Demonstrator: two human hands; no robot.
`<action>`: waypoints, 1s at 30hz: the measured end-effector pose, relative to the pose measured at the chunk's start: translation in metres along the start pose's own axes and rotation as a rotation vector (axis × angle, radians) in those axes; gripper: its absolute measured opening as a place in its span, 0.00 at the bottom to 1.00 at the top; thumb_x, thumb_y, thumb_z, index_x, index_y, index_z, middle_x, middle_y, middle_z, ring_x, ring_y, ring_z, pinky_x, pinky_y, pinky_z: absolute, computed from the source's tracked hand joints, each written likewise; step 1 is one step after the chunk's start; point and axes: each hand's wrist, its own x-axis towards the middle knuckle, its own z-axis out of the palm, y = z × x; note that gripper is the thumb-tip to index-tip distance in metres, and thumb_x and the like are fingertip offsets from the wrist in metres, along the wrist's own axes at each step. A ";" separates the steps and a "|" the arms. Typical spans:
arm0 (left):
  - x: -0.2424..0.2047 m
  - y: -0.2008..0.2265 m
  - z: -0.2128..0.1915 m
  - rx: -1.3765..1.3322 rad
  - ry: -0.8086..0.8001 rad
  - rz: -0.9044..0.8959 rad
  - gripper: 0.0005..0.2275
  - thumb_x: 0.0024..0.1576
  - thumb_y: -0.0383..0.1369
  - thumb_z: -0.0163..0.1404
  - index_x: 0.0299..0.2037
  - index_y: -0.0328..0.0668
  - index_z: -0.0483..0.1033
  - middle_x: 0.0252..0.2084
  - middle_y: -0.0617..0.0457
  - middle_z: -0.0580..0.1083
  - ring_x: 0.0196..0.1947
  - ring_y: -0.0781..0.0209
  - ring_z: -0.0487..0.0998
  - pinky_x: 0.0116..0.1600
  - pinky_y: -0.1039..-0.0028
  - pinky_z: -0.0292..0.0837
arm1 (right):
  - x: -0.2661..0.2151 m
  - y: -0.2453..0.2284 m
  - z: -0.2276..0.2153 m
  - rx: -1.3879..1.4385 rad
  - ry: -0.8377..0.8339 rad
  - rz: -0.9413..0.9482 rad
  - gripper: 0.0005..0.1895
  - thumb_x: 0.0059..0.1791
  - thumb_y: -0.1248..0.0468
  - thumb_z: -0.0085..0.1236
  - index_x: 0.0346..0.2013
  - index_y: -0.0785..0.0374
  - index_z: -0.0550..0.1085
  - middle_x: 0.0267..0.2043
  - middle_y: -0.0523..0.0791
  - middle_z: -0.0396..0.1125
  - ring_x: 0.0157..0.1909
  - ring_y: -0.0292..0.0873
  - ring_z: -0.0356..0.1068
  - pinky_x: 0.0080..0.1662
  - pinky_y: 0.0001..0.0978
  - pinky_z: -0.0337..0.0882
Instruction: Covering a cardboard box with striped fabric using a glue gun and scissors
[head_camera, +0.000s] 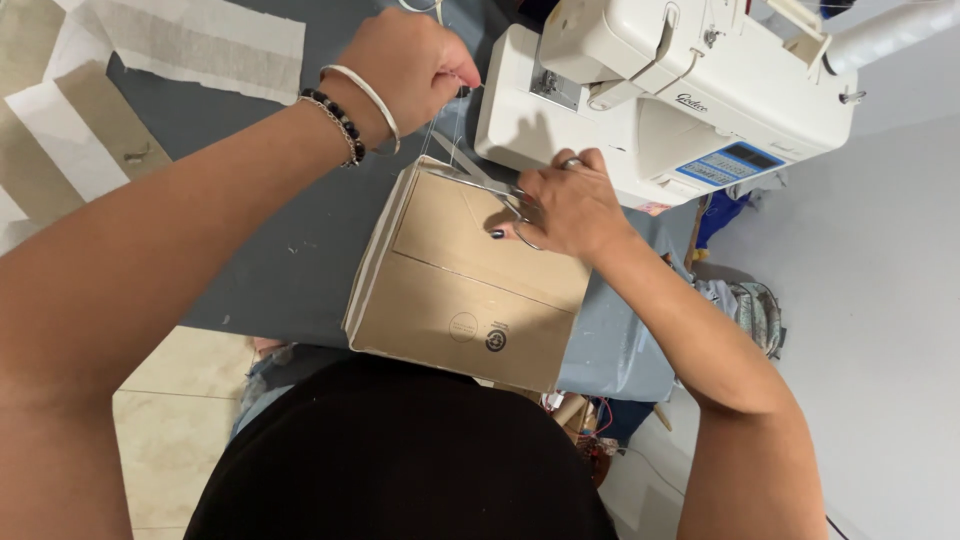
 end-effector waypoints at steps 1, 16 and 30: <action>0.000 0.000 0.002 0.012 0.018 0.029 0.12 0.58 0.28 0.48 0.40 0.52 0.87 0.32 0.56 0.82 0.32 0.52 0.81 0.34 0.58 0.74 | 0.006 -0.001 0.002 0.035 0.030 -0.026 0.35 0.43 0.21 0.46 0.30 0.49 0.70 0.22 0.39 0.65 0.44 0.50 0.67 0.50 0.43 0.52; -0.021 0.007 -0.018 -0.183 0.096 -0.013 0.12 0.56 0.25 0.45 0.37 0.46 0.85 0.25 0.61 0.79 0.24 0.64 0.77 0.28 0.68 0.70 | 0.000 0.012 -0.013 -0.140 -0.062 -0.188 0.33 0.44 0.26 0.46 0.42 0.48 0.68 0.32 0.39 0.67 0.45 0.49 0.66 0.45 0.41 0.59; -0.055 0.007 -0.054 -0.217 0.128 0.089 0.11 0.64 0.25 0.47 0.44 0.40 0.85 0.31 0.55 0.81 0.31 0.66 0.80 0.40 0.71 0.73 | -0.003 -0.026 -0.054 0.173 0.033 -0.255 0.31 0.46 0.33 0.51 0.56 0.43 0.78 0.19 0.38 0.69 0.33 0.50 0.72 0.42 0.44 0.72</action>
